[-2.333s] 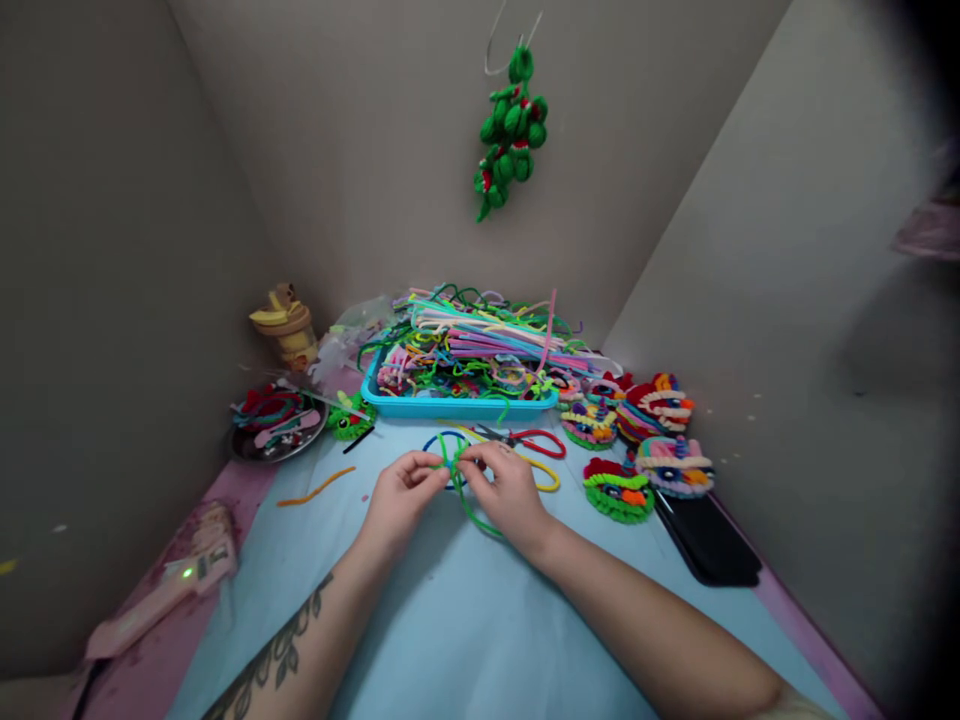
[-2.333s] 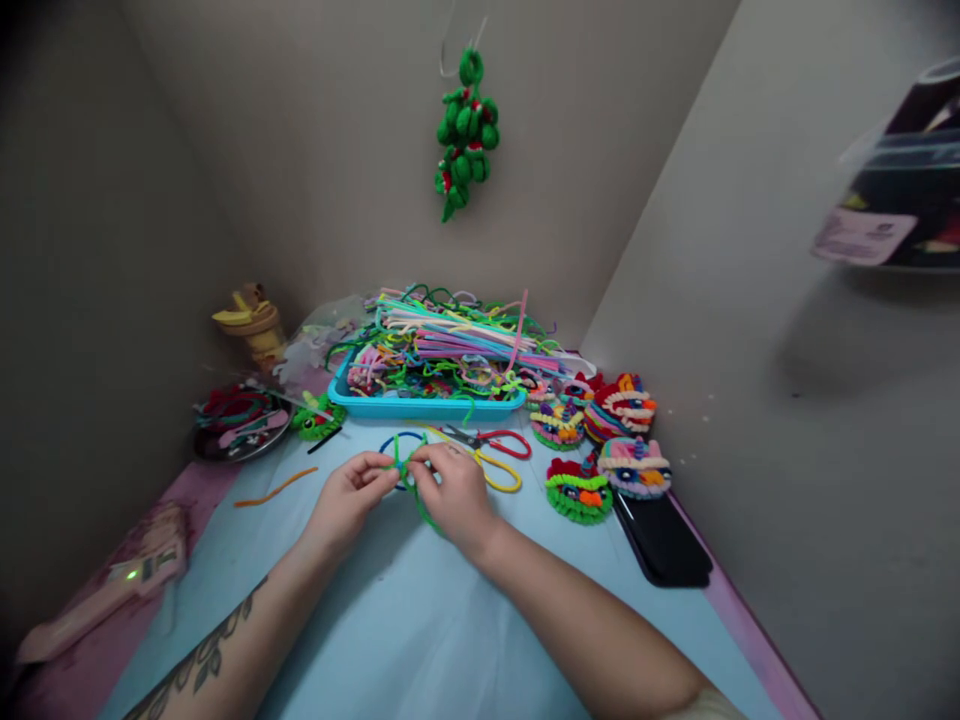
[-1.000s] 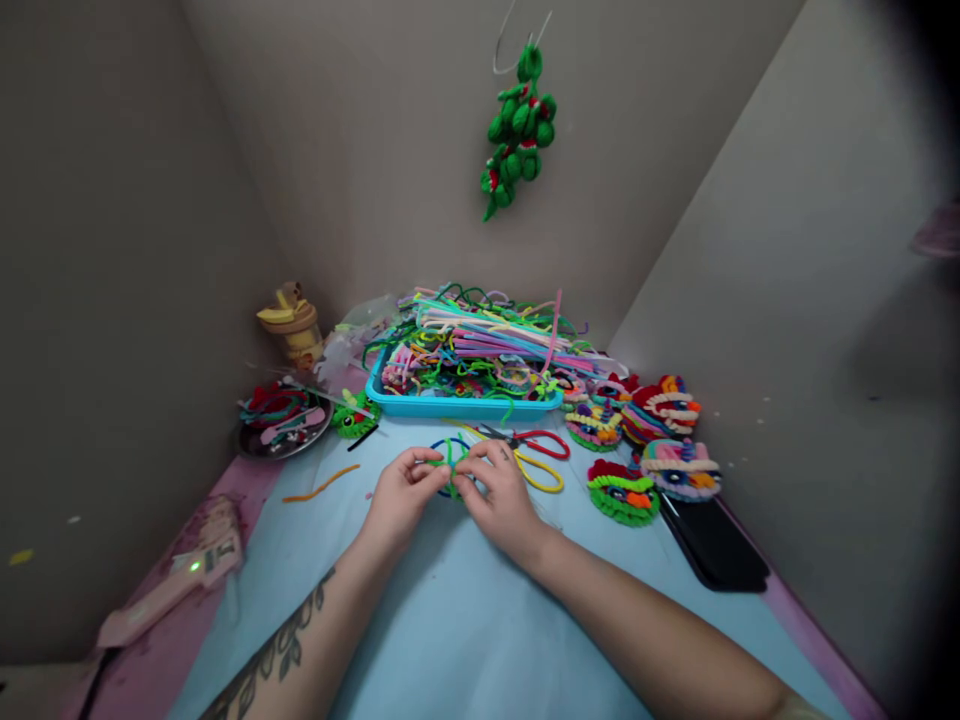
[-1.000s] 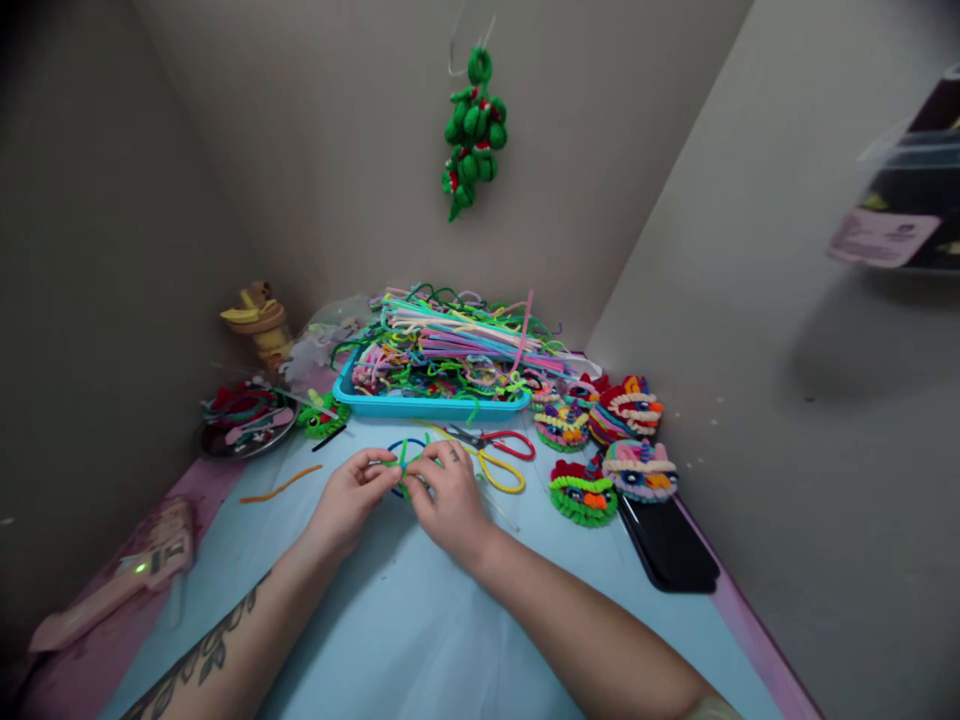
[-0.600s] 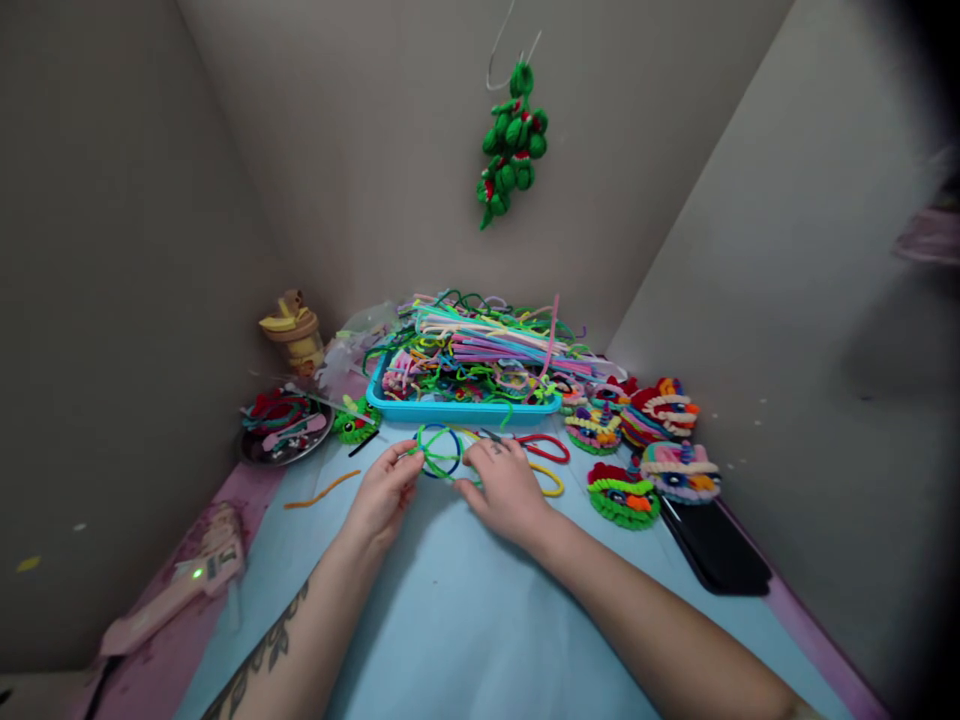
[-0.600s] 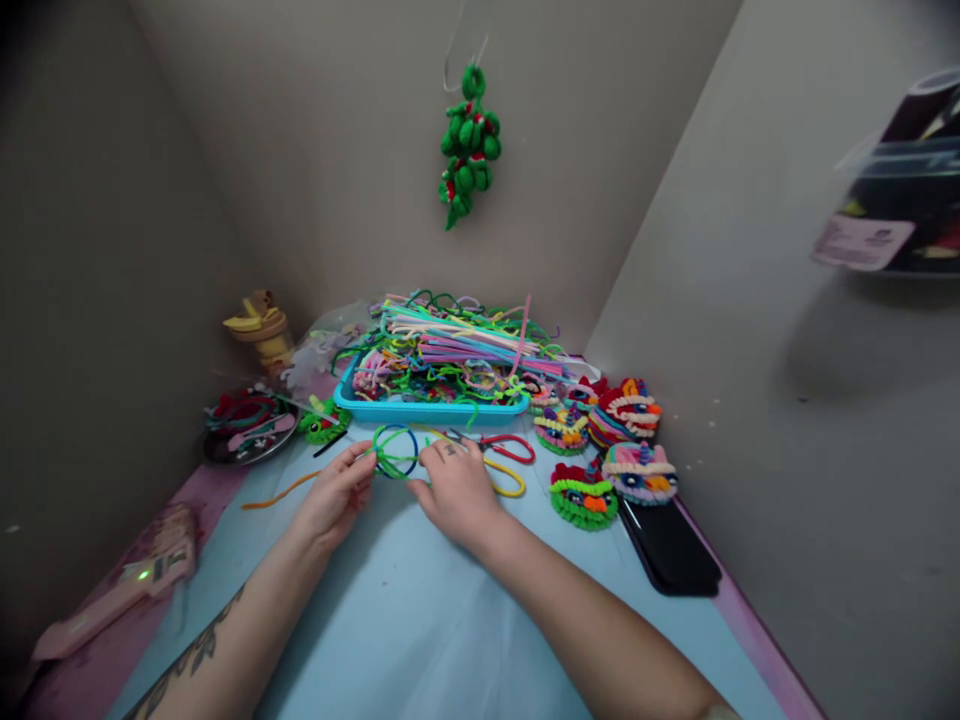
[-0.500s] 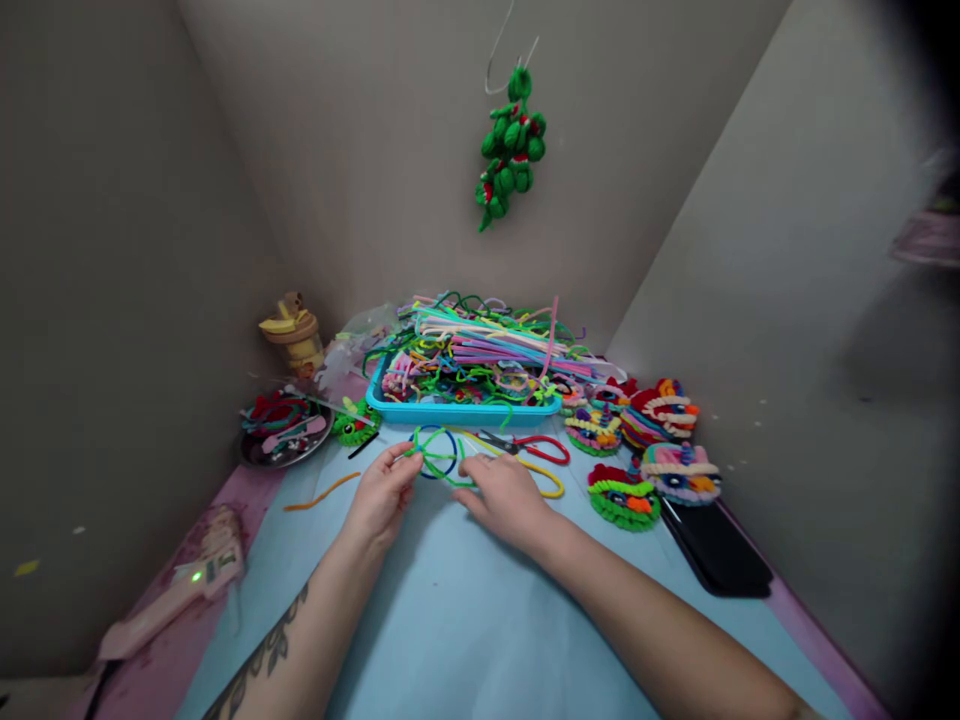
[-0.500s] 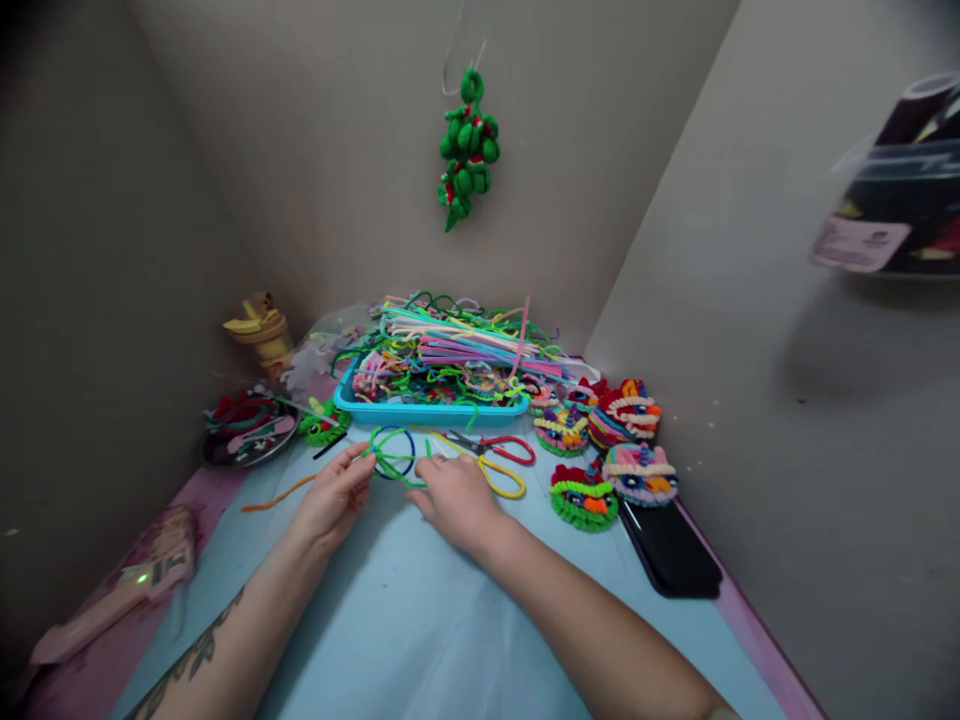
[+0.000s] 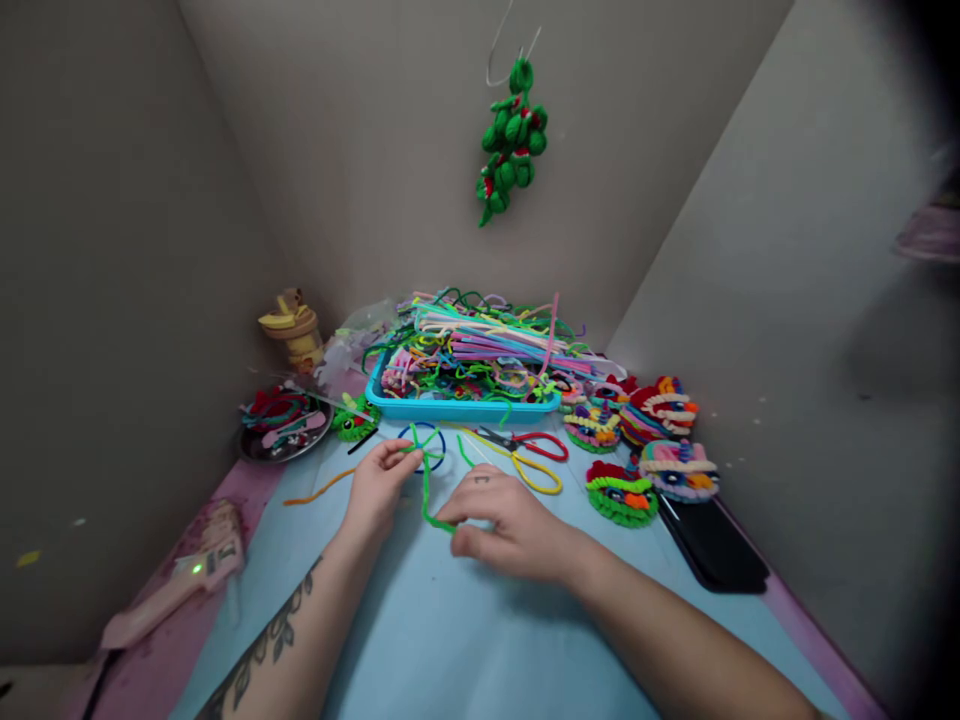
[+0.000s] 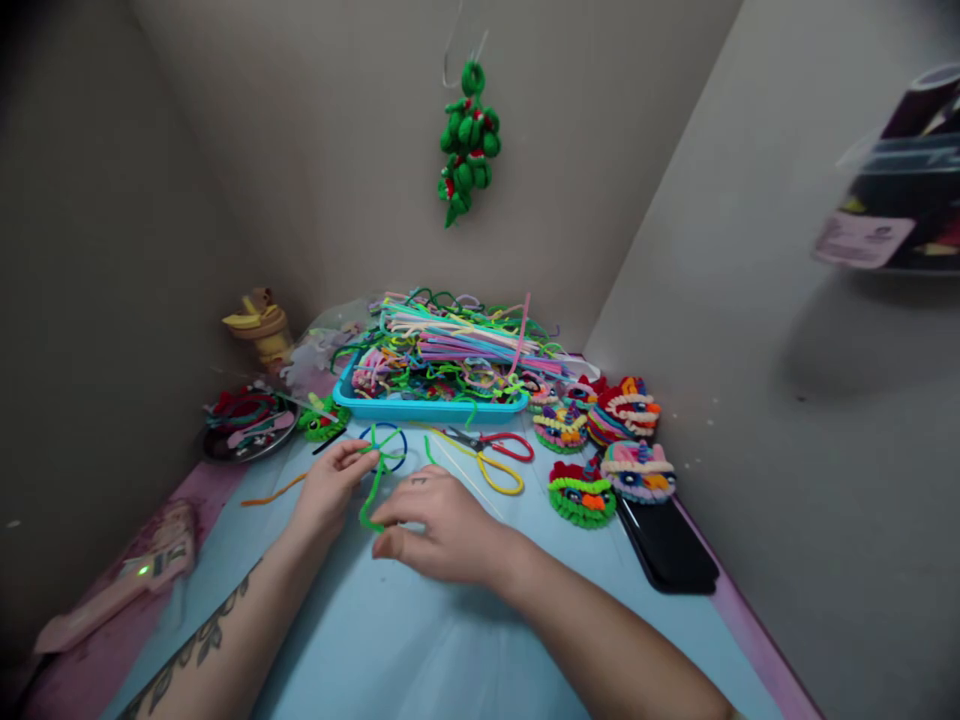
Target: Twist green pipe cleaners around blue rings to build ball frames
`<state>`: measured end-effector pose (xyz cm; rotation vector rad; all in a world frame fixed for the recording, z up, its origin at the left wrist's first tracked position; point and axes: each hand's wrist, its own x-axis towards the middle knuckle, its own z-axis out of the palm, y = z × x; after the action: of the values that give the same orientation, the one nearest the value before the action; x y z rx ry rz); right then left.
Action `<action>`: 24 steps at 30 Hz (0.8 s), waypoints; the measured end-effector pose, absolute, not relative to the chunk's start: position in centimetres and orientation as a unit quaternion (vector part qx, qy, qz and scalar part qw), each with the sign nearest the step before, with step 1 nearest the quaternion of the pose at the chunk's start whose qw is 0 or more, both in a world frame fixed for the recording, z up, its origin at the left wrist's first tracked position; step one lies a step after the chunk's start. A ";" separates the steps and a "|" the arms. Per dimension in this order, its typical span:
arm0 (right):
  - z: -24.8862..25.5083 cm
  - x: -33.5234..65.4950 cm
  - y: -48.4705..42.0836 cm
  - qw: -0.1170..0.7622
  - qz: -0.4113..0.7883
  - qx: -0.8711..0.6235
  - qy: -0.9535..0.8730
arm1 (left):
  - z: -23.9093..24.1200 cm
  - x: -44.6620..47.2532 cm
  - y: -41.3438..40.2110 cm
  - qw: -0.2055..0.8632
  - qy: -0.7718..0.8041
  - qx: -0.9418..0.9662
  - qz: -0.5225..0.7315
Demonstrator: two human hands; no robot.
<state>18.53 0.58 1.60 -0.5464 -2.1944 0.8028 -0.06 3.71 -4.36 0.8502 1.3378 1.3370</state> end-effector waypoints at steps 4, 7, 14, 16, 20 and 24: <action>0.8 19.7 2.8 0.449 0.486 -0.294 -0.689 | -3.8 0.0 3.6 0.591 0.514 0.326 0.530; -0.8 19.4 3.9 0.457 0.376 -0.426 -0.684 | -3.6 0.3 3.3 0.616 0.497 0.326 0.517; -4.7 17.3 3.7 0.455 0.188 -0.411 -0.768 | -3.6 1.7 2.5 0.608 0.499 0.344 0.512; -4.9 17.1 3.5 0.468 0.196 -0.415 -0.755 | -3.7 1.9 2.3 0.593 0.498 0.359 0.521; -4.7 16.8 3.3 0.498 0.294 -0.432 -0.692 | -3.8 2.1 2.3 0.558 0.479 0.401 0.546; -4.8 16.5 3.3 0.506 0.415 -0.452 -0.607 | -4.0 2.2 2.0 0.522 0.489 0.444 0.540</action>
<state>16.53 3.27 -4.79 -1.0894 -1.4631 1.0014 2.24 1.97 -3.95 1.0642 1.1707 1.2930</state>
